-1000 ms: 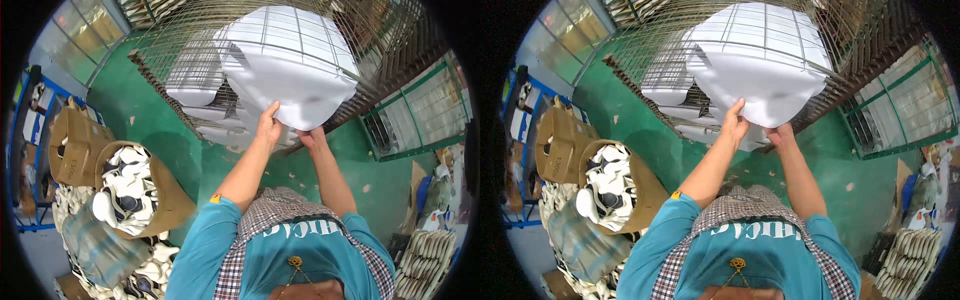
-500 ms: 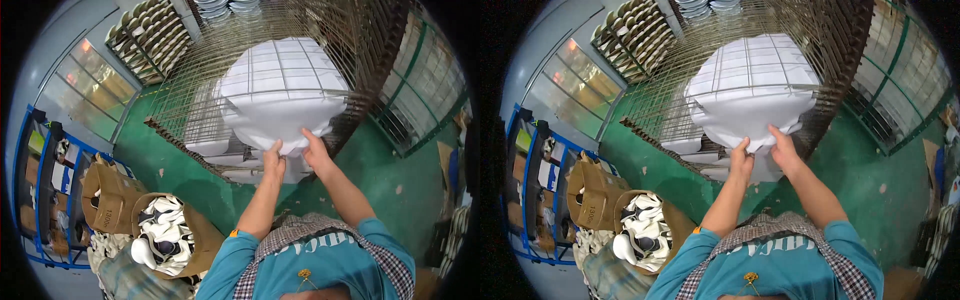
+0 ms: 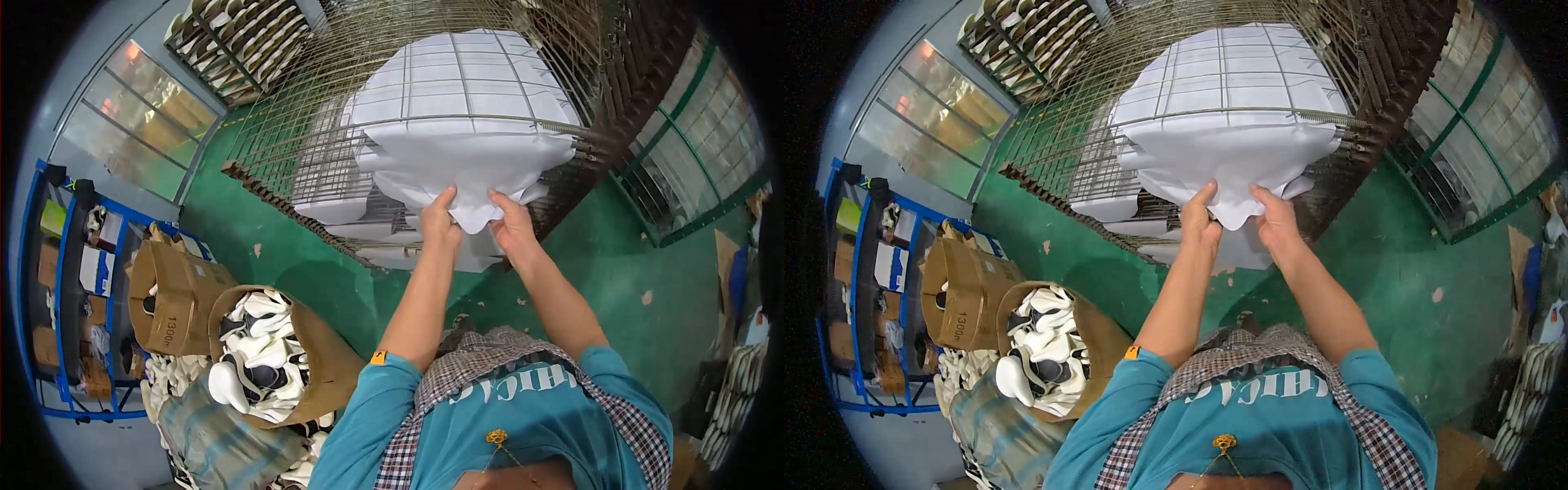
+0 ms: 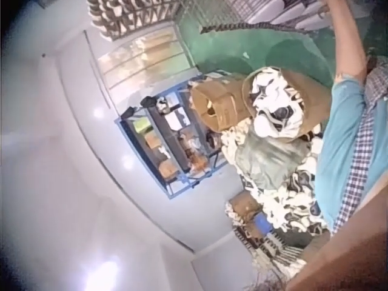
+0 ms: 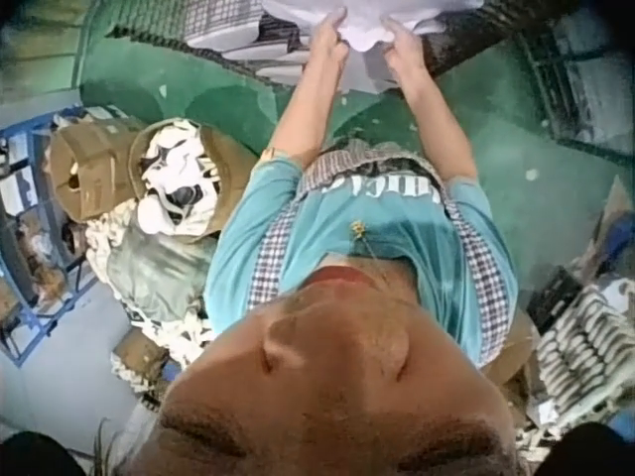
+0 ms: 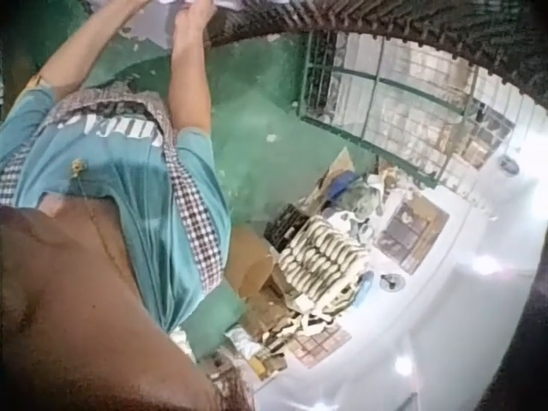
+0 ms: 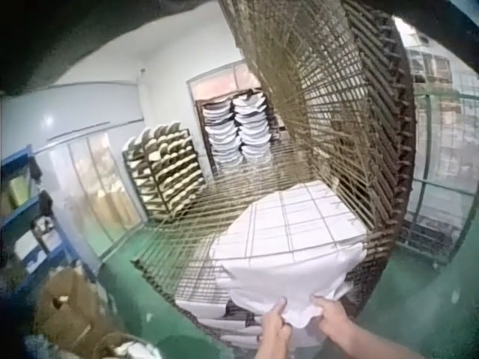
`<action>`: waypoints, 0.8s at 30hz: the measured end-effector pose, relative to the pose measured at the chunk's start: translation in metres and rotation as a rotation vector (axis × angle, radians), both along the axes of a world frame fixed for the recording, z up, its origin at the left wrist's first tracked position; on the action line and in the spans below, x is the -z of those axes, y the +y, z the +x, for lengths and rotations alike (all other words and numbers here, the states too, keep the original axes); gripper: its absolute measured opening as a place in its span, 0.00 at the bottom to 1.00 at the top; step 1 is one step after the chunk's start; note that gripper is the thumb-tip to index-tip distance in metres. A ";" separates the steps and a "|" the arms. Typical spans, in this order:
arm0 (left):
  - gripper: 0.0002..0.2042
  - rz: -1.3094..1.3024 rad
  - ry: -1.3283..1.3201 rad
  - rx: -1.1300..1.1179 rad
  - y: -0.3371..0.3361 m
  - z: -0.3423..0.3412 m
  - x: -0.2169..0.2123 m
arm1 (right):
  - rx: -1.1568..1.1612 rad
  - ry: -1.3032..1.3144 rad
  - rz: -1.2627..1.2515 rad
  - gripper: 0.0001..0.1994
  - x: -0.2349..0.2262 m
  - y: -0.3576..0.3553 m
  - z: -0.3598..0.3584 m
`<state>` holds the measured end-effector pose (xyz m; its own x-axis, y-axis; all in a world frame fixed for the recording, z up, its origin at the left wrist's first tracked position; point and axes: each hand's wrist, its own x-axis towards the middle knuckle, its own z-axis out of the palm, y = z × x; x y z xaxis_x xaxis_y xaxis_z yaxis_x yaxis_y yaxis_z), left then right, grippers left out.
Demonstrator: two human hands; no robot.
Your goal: Sorting shoe components and placing them onto drying racks and workspace tables.
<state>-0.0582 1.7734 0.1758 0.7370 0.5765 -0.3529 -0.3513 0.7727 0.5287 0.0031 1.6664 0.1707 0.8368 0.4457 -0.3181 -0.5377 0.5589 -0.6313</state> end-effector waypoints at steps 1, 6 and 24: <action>0.17 -0.046 -0.012 -0.015 -0.004 0.003 -0.001 | -0.020 -0.032 0.027 0.18 0.001 -0.002 0.002; 0.17 -0.093 -0.082 -0.050 -0.006 0.002 0.001 | -0.135 -0.021 0.028 0.21 -0.032 -0.005 -0.002; 0.26 0.013 -0.214 -0.011 -0.060 -0.090 -0.034 | -0.140 -0.062 0.059 0.23 -0.048 -0.052 -0.081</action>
